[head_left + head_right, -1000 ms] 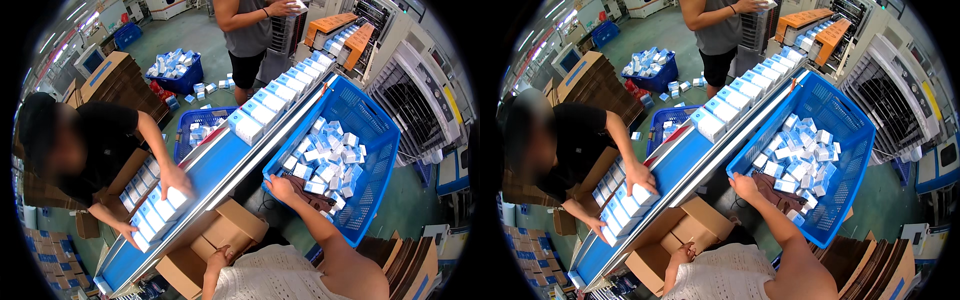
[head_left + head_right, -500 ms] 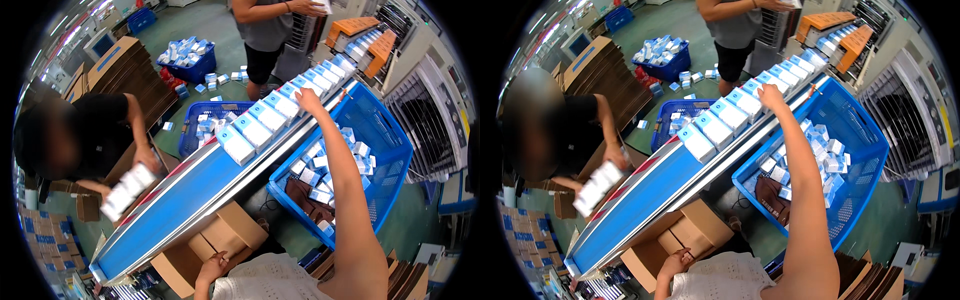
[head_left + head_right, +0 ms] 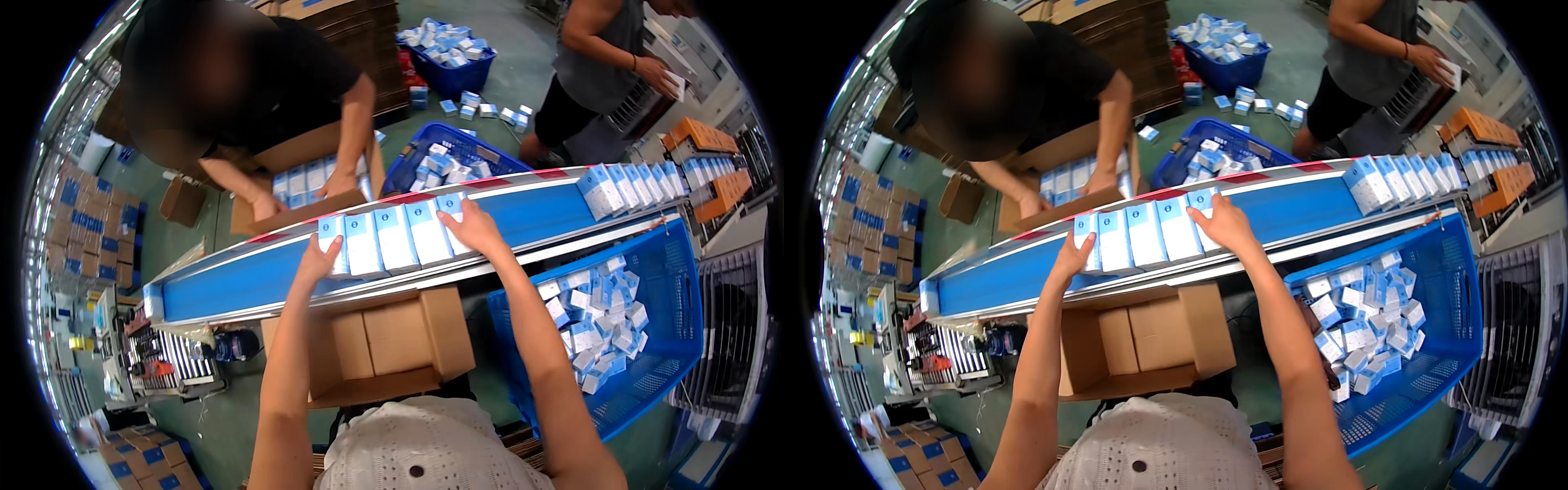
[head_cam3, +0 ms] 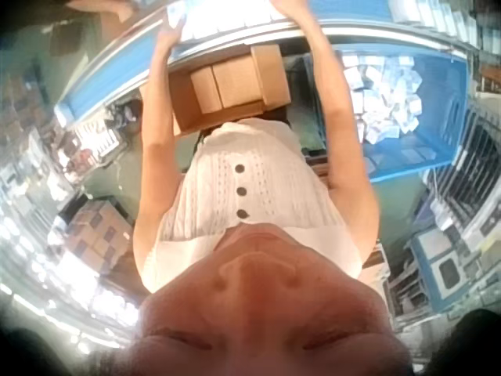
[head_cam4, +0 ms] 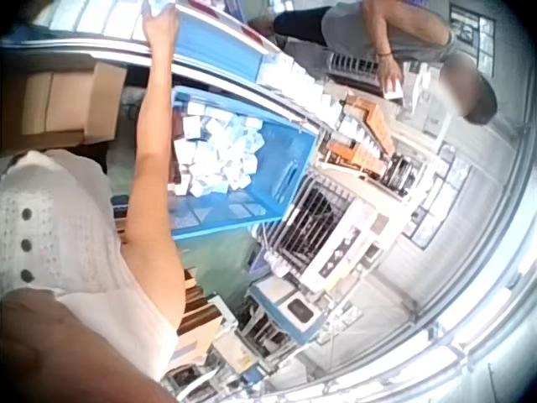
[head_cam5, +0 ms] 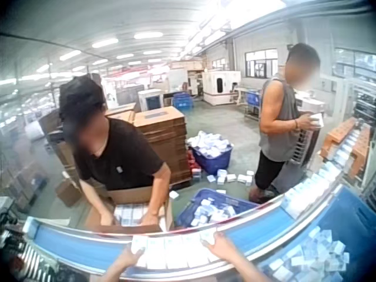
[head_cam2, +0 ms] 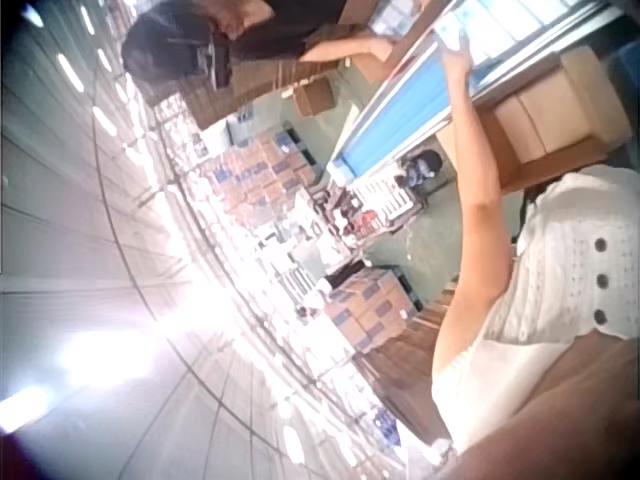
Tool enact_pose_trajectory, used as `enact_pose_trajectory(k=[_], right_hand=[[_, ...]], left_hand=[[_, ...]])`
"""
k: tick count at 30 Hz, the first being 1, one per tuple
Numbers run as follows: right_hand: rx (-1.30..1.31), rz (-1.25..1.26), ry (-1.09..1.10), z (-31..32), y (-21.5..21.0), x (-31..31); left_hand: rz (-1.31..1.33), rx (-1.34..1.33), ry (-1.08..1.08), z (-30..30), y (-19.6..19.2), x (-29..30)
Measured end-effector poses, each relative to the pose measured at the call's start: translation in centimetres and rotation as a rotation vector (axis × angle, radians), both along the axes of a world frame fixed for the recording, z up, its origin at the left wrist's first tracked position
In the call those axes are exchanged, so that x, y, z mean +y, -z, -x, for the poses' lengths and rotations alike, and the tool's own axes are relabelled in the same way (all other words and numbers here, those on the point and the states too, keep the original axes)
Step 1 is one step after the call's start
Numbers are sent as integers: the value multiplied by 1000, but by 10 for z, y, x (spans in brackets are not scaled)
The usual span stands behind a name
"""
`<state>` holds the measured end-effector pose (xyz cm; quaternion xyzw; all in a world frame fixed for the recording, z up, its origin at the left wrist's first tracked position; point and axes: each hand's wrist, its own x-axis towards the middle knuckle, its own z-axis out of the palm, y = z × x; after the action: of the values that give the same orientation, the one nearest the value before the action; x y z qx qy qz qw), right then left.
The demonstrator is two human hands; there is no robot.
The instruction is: The person takes blue and white product boxes from a conveyor belt and a blue crate, and places them into cardboard boxes. The person also handles the empty cardboard boxes, moving them onto a roller conveyor after filling them.
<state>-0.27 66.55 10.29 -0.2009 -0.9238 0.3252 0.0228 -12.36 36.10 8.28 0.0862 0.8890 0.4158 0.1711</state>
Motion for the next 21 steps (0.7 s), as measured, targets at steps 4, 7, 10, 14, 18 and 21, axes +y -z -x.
enact_pose_trajectory(k=[4,7,10,14,18,21], right_hand=[[191,174,65,13,7,-40],[301,246,74,1,-55,-67],[360,99,144,-59,-100,-78],[510,225,94,-133,-70,-151],[-170,-215,-285,-181,62,-170],[-350,-304,-538,-174,95,-150]], left_hand=[[-69,157,-64,-5,5,-39],[-166,333,-101,-24,-49,-58],[-229,376,-81,-66,-103,-68],[-208,459,-104,-149,-91,-138],[641,95,247,-172,4,-181],[715,311,473,-150,48,-186]])
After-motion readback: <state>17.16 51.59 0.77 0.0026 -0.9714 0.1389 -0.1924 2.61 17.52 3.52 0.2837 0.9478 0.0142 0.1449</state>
